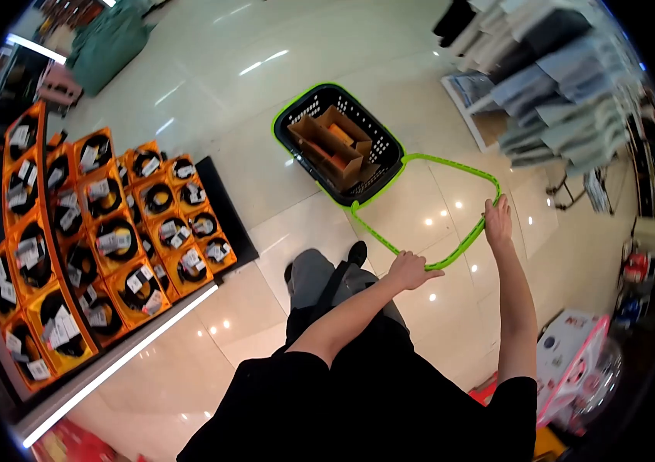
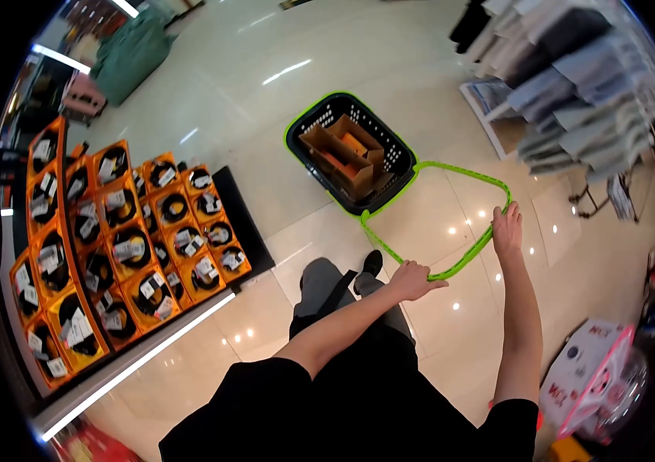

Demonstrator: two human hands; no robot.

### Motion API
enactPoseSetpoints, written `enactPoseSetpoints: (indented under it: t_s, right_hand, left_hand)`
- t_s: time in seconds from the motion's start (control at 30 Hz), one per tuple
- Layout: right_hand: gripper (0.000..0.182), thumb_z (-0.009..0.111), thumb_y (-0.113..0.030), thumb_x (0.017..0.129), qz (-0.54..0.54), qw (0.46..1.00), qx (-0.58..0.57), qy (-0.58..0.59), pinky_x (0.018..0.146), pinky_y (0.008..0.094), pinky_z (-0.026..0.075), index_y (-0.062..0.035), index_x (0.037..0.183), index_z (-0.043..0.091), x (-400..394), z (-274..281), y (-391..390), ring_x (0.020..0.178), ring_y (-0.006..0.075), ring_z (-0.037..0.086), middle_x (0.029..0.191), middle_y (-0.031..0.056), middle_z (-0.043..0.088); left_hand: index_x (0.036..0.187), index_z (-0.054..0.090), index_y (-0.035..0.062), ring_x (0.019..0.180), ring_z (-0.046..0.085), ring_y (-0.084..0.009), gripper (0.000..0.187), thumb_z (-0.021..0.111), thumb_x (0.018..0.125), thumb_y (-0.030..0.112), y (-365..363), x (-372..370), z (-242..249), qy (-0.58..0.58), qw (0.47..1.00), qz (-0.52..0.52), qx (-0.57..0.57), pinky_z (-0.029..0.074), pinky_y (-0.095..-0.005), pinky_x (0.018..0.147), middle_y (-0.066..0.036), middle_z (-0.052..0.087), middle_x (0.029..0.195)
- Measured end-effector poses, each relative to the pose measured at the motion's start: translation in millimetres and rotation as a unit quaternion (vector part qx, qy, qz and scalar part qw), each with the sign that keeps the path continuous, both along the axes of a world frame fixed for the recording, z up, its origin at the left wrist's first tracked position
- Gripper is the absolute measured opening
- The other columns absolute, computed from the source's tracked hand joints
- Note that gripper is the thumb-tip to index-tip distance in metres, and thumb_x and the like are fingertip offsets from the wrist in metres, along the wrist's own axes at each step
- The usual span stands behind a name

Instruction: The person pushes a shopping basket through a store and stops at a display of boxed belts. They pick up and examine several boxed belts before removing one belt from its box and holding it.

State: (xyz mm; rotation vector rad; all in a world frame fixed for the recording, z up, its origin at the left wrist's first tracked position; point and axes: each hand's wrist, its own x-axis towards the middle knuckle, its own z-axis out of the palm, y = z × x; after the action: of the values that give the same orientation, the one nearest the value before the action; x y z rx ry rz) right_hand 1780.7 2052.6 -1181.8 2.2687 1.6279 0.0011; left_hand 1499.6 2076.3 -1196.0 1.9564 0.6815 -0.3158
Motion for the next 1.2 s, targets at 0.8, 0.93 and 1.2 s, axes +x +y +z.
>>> enactPoseSetpoints:
  t_s: [0.8, 0.93, 1.2]
  right_hand:
    - [0.023, 0.060, -0.029, 0.079, 0.228, 0.923, -0.232, 0.206, 0.094, 0.0497, 0.039, -0.0090, 0.089, 0.065, -259.5, -58.6, 309.4, 0.094, 0.0295, 0.062, 0.088, 0.0128, 0.068]
    - [0.041, 0.063, -0.043, 0.079, 0.266, 0.886, -0.277, 0.262, 0.089, 0.0485, 0.043, -0.0067, 0.099, 0.060, -278.6, -50.4, 346.8, 0.097, 0.0311, 0.061, 0.093, 0.0130, 0.067]
    - [0.037, 0.058, -0.037, 0.086, 0.289, 0.844, -0.388, 0.233, 0.089, 0.0507, 0.043, -0.0060, 0.106, 0.057, -230.8, -137.7, 367.0, 0.103, 0.0309, 0.059, 0.105, 0.0145, 0.064]
  left_hand:
    - [0.097, 0.067, 0.0035, 0.092, 0.064, -0.0299, 0.035, 0.066, 0.075, 0.031, 278.7, -206.7, -27.9, 0.255, 0.950, 0.171, 0.058, 0.048, -0.0415, 0.083, -0.015, 0.067, 0.094]
    - [0.106, 0.059, 0.0001, 0.105, 0.055, -0.0336, 0.040, 0.066, 0.075, 0.024, 271.1, -242.8, -20.8, 0.093, 0.884, 0.384, 0.250, 0.041, -0.0419, 0.093, -0.019, 0.061, 0.103]
    - [0.114, 0.057, 0.0008, 0.096, 0.061, -0.0387, 0.045, 0.058, 0.086, 0.036, 43.8, -286.5, -26.0, 0.273, 0.625, 0.731, 0.025, 0.049, -0.0435, 0.083, -0.023, 0.064, 0.102]
